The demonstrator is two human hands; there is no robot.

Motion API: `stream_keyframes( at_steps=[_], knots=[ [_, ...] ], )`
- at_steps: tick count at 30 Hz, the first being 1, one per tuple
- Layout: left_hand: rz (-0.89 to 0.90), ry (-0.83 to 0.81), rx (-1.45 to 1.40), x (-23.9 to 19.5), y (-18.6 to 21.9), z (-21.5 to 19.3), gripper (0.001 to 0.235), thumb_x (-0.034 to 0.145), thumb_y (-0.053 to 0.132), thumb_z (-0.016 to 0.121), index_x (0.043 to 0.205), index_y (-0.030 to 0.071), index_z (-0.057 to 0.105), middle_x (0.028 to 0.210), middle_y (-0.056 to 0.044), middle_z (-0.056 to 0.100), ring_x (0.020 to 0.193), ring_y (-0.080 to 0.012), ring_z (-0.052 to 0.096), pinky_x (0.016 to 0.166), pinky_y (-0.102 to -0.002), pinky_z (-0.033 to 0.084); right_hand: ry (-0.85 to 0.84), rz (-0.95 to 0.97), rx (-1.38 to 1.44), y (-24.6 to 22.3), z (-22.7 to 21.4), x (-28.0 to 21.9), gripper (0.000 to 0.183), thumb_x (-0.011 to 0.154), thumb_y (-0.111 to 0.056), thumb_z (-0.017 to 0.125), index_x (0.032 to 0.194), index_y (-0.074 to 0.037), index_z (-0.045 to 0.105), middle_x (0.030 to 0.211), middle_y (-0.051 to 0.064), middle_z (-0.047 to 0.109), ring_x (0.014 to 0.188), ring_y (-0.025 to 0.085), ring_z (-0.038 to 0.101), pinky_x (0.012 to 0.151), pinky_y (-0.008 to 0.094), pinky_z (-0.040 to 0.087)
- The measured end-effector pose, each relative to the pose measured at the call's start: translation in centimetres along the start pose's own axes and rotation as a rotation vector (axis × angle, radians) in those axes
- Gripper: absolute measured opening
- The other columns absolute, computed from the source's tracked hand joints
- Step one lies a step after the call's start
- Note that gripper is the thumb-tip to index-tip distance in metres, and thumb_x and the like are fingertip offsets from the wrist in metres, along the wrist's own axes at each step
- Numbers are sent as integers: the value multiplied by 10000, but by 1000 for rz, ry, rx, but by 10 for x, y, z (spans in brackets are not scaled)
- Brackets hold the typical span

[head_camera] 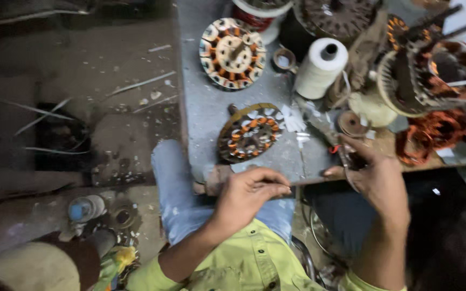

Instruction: The person inserts small white insulating paper pieces into the slots of a motor stator using pliers and scissors. They repeatedly cut the paper and place it into the copper-wound slots, working on multiple stators on a cluttered workbench.

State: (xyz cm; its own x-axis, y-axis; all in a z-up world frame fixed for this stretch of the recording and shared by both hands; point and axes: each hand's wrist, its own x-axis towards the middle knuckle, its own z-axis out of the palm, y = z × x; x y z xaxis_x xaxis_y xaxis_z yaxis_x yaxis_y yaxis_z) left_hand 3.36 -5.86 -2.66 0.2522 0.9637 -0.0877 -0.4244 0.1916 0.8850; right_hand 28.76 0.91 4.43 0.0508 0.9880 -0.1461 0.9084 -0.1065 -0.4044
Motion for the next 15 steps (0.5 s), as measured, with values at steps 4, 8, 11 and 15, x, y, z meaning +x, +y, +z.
stream_keyframes(
  at_steps=[4,8,11,15],
  knots=[
    [-13,-79,-162,0,-17,-3,157,1032,99,642,1146,-8,660,1080,-17,678,1015,-106,648,896,-274,556,65,-305,-24,-5,-7,9,718,677,-181,872,1352,-68,655,1049,196,728,828,327,695,749,407,537],
    [3,-59,-307,1,-27,7,202,1019,154,670,1187,47,637,1101,10,634,1014,-83,591,824,-259,506,208,-441,-22,3,16,-21,463,851,-27,756,1309,-52,691,1170,196,713,1018,300,680,890,396,529],
    [-74,-64,-473,3,-29,20,249,1052,179,701,1244,28,651,1130,-6,648,1037,-87,589,861,-245,487,74,-292,980,4,71,-50,490,784,4,771,1258,-16,647,1144,147,723,1047,171,719,942,322,579],
    [-75,-20,-514,6,-24,27,255,1030,169,738,1225,17,675,1076,-20,698,946,-88,644,828,-233,529,235,-350,798,26,110,-50,293,865,39,782,1152,36,722,996,157,754,899,165,728,885,276,560]
  ],
)
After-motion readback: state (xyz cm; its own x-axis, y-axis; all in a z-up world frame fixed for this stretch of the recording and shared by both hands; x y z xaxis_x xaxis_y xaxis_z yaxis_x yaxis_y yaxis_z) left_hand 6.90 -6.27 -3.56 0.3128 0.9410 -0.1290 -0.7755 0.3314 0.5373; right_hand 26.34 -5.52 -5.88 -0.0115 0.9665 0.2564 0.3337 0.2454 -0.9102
